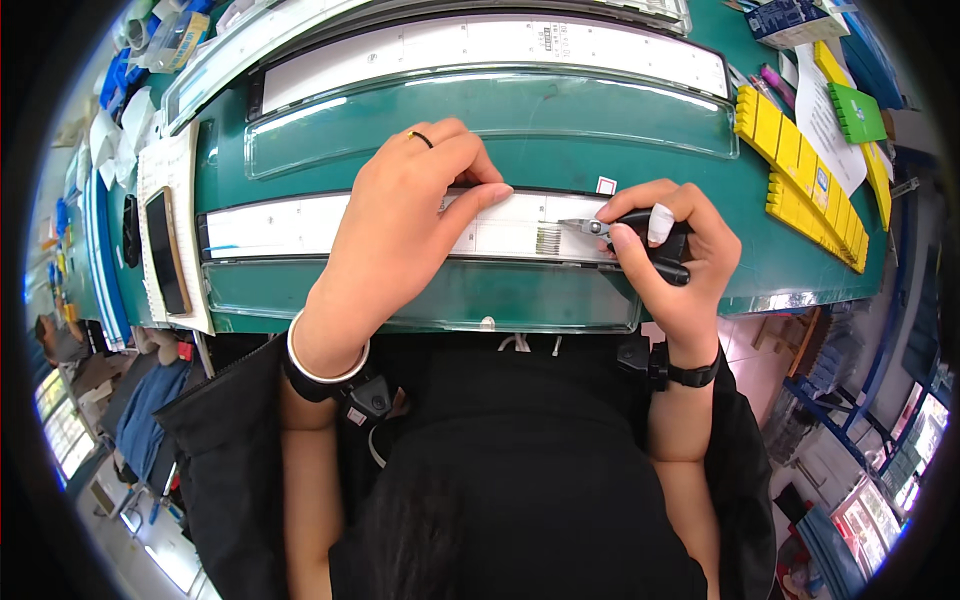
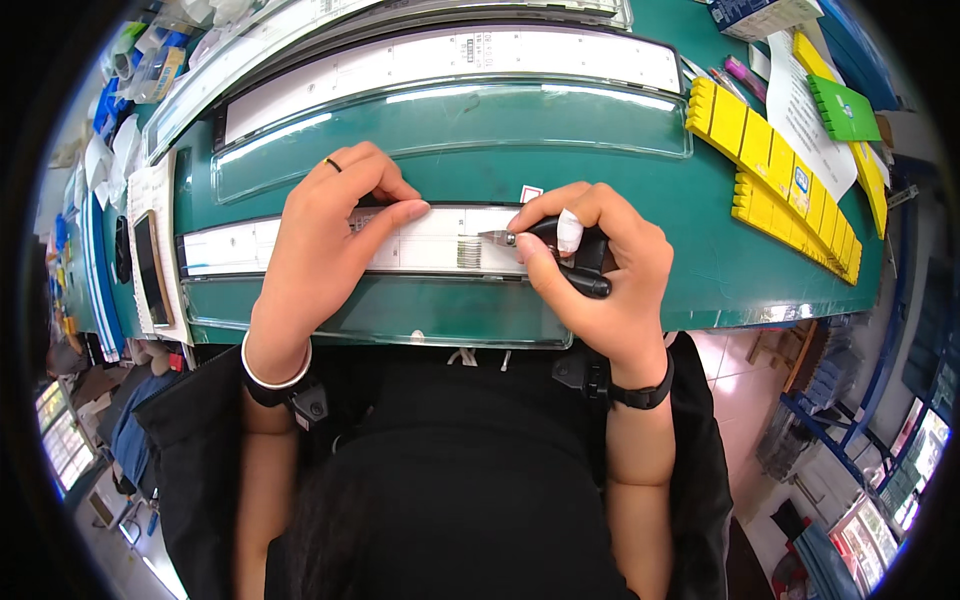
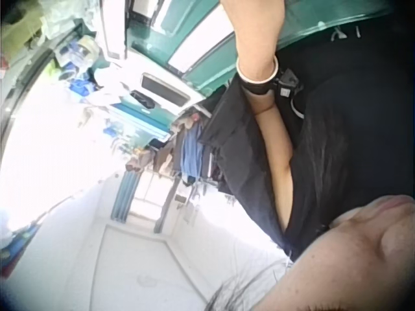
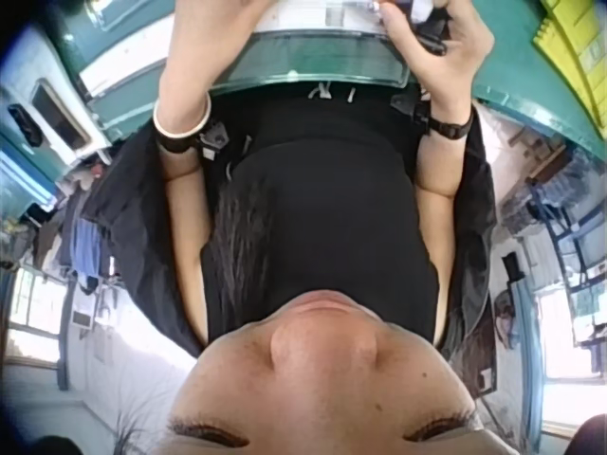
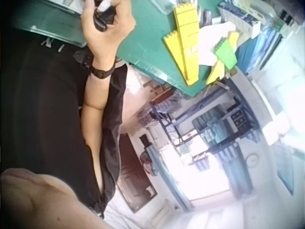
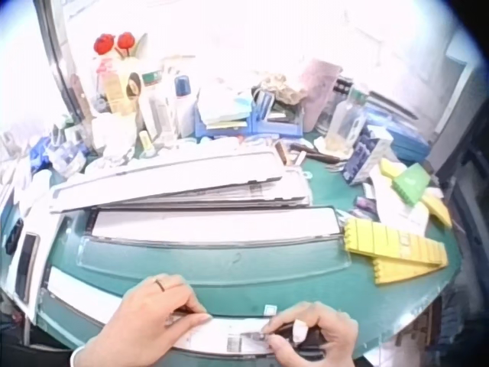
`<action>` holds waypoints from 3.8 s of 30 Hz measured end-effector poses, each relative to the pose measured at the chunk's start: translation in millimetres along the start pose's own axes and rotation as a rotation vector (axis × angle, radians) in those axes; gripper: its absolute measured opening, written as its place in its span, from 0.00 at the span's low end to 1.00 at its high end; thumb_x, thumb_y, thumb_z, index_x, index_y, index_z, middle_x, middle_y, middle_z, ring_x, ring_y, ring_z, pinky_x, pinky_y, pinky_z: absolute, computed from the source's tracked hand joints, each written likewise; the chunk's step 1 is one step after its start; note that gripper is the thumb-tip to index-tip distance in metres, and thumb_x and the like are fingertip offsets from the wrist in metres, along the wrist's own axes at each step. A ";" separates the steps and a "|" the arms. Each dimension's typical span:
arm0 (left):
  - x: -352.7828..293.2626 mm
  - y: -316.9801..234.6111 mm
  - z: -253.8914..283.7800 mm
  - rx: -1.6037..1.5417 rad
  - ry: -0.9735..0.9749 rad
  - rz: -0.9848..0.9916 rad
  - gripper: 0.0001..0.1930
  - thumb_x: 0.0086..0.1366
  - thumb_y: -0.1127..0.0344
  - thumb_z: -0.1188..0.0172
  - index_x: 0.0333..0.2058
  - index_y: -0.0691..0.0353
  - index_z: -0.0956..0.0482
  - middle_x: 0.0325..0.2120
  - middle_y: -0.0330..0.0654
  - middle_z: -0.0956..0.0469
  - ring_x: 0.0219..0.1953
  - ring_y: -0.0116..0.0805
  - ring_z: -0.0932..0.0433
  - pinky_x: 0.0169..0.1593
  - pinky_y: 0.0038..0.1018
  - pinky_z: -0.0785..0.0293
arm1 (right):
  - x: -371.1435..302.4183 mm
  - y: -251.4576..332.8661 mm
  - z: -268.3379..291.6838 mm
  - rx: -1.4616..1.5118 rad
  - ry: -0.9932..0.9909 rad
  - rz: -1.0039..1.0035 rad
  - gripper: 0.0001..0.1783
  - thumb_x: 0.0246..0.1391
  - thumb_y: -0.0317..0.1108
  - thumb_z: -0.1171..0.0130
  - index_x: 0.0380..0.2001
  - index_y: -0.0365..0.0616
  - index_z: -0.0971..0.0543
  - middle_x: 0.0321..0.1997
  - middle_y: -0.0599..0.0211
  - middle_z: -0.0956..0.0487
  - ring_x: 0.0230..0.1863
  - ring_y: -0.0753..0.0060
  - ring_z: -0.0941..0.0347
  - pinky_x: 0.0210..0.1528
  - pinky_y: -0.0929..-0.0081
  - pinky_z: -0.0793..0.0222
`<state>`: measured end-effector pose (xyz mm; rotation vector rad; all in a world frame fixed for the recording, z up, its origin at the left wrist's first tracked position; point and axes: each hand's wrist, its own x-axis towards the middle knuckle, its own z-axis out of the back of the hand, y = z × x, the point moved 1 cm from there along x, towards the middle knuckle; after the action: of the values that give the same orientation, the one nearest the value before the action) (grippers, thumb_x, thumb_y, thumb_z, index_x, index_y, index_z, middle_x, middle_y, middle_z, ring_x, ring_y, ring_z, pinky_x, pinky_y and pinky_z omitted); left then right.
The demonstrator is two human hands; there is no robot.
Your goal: Insert resistors or small electronic components into a designated assembly guide or board.
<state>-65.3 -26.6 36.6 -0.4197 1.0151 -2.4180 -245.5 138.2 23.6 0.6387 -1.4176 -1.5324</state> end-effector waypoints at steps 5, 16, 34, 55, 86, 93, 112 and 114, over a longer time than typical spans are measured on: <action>-3.5 -2.1 1.6 0.018 0.008 0.038 0.07 0.59 0.75 0.33 0.31 0.69 0.22 0.30 0.44 0.24 0.35 0.42 0.24 0.39 0.33 0.28 | -1.2 2.0 -0.7 0.085 -0.052 -0.089 0.16 0.47 0.16 0.37 0.28 0.42 0.34 0.33 0.55 0.17 0.33 0.77 0.24 0.39 0.79 0.29; -26.6 -8.1 11.5 0.129 0.192 -0.143 0.37 0.43 0.64 0.23 0.56 0.61 0.22 0.55 0.47 0.24 0.56 0.50 0.25 0.59 0.43 0.31 | 3.3 -1.5 3.4 0.110 -0.019 -0.027 0.18 0.42 0.12 0.38 0.28 0.42 0.34 0.33 0.47 0.18 0.36 0.69 0.21 0.38 0.78 0.27; -27.5 1.4 -0.8 0.221 0.154 -0.227 0.23 0.45 0.61 0.26 0.44 0.52 0.12 0.53 0.44 0.23 0.56 0.46 0.24 0.58 0.45 0.32 | 3.4 0.8 3.2 0.053 0.010 -0.045 0.17 0.44 0.13 0.35 0.28 0.40 0.34 0.32 0.46 0.17 0.35 0.64 0.19 0.38 0.73 0.25; -16.4 -12.0 4.3 0.115 0.196 -0.128 0.30 0.48 0.62 0.25 0.52 0.63 0.19 0.56 0.48 0.24 0.57 0.50 0.26 0.59 0.42 0.30 | -1.8 0.2 2.8 0.143 -0.106 -0.082 0.18 0.45 0.14 0.35 0.28 0.42 0.35 0.35 0.47 0.17 0.35 0.72 0.22 0.38 0.78 0.27; 16.5 -49.8 -30.9 -0.200 0.015 -0.239 0.19 0.57 0.81 0.29 0.48 0.69 0.22 0.32 0.47 0.13 0.37 0.32 0.13 0.45 0.25 0.21 | -22.0 -8.3 34.1 0.517 -0.225 -0.099 0.17 0.55 0.20 0.40 0.33 0.45 0.40 0.39 0.45 0.21 0.30 0.74 0.23 0.32 0.78 0.21; 13.4 -47.4 -31.3 -0.333 -0.026 -0.181 0.17 0.57 0.84 0.31 0.45 0.69 0.23 0.34 0.48 0.13 0.38 0.31 0.13 0.46 0.25 0.21 | -22.9 -8.6 34.3 0.572 -0.187 -0.097 0.17 0.56 0.21 0.40 0.33 0.46 0.40 0.39 0.44 0.21 0.29 0.74 0.24 0.31 0.80 0.22; 12.3 -45.3 -31.8 -0.447 0.022 -0.130 0.11 0.58 0.86 0.34 0.37 0.70 0.24 0.33 0.48 0.16 0.39 0.36 0.13 0.46 0.27 0.19 | -24.6 -5.2 30.0 0.415 -0.159 -0.033 0.16 0.56 0.18 0.40 0.33 0.44 0.39 0.39 0.44 0.20 0.31 0.73 0.22 0.35 0.78 0.21; 11.5 -46.1 -30.4 -0.443 0.013 -0.114 0.11 0.58 0.86 0.34 0.38 0.70 0.24 0.33 0.47 0.15 0.39 0.35 0.13 0.46 0.27 0.19 | -23.6 -5.1 31.7 0.423 -0.179 -0.032 0.16 0.57 0.19 0.40 0.33 0.44 0.39 0.39 0.44 0.19 0.31 0.73 0.22 0.34 0.78 0.21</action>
<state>-102.9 13.0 50.7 -0.6257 1.5768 -2.2824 -263.7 173.6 20.2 0.7921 -1.9021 -1.3467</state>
